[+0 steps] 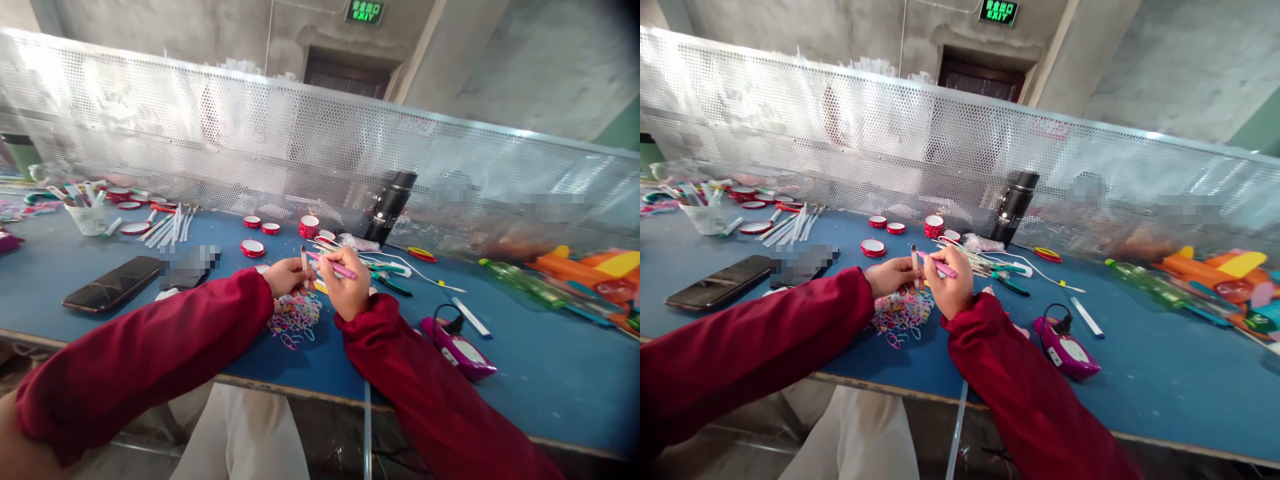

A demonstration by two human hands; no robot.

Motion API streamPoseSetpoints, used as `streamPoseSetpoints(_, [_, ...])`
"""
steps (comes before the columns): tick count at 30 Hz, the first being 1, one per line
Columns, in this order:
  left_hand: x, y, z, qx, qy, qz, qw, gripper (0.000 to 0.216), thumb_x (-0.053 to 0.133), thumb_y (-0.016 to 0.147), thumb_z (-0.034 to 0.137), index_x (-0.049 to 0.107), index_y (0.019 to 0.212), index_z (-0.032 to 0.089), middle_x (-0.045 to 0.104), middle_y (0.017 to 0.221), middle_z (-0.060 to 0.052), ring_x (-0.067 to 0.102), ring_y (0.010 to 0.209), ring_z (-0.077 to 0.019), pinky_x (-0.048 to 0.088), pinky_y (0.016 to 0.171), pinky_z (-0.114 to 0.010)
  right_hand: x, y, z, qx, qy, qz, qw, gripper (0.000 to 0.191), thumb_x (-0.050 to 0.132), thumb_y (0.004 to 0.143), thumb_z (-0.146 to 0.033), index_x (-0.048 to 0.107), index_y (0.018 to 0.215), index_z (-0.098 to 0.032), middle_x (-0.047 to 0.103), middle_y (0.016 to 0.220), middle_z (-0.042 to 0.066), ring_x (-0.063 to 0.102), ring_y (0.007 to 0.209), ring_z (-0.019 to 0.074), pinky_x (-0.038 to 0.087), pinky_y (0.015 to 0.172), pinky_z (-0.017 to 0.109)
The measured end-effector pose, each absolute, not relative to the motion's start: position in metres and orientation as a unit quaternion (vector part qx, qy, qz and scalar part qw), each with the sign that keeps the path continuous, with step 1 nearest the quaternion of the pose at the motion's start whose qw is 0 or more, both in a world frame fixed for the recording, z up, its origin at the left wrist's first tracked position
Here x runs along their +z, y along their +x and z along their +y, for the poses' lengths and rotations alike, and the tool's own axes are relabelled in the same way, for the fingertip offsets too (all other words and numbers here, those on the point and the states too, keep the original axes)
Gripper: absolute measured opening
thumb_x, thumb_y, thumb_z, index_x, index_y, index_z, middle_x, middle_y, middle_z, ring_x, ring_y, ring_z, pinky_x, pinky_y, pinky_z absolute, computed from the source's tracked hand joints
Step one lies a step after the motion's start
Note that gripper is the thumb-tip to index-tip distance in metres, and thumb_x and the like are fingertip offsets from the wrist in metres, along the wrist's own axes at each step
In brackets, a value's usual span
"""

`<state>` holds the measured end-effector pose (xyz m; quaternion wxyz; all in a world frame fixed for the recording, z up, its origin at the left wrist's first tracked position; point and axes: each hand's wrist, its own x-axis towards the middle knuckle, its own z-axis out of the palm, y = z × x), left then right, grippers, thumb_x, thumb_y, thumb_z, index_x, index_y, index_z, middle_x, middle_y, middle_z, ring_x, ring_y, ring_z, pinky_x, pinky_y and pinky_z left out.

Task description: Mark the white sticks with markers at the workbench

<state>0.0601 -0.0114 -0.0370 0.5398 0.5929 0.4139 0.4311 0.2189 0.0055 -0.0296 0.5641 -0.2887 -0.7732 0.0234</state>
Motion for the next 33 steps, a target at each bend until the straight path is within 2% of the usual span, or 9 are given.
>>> streamPoseSetpoints(16, [-0.0373,0.0617,-0.0119,0.43,0.588,0.427,0.535,0.008,0.056,0.084,0.02,0.056,0.083,0.012,0.062,0.067,0.0,0.054,0.045,-0.0055,0.035,0.039,-0.016,-0.0293,0.2189,0.0056,0.019,-0.3,-0.776,0.555,0.009,0.059,0.083,-0.031,0.056,0.079,-0.023,0.065,0.072,0.001,0.062,0.071,0.0186,0.048,0.063,0.032])
streamPoseSetpoints(33, [-0.0355,0.0611,-0.0124,0.425,0.592,0.424,0.537,0.01,0.056,0.085,0.021,0.057,0.083,0.012,0.062,0.07,-0.002,0.055,0.047,-0.0062,0.037,0.04,-0.017,-0.0295,0.2191,0.0063,0.031,-0.286,-0.776,0.561,0.008,0.058,0.084,-0.03,0.056,0.08,-0.023,0.065,0.073,0.002,0.063,0.071,0.019,0.049,0.065,0.033])
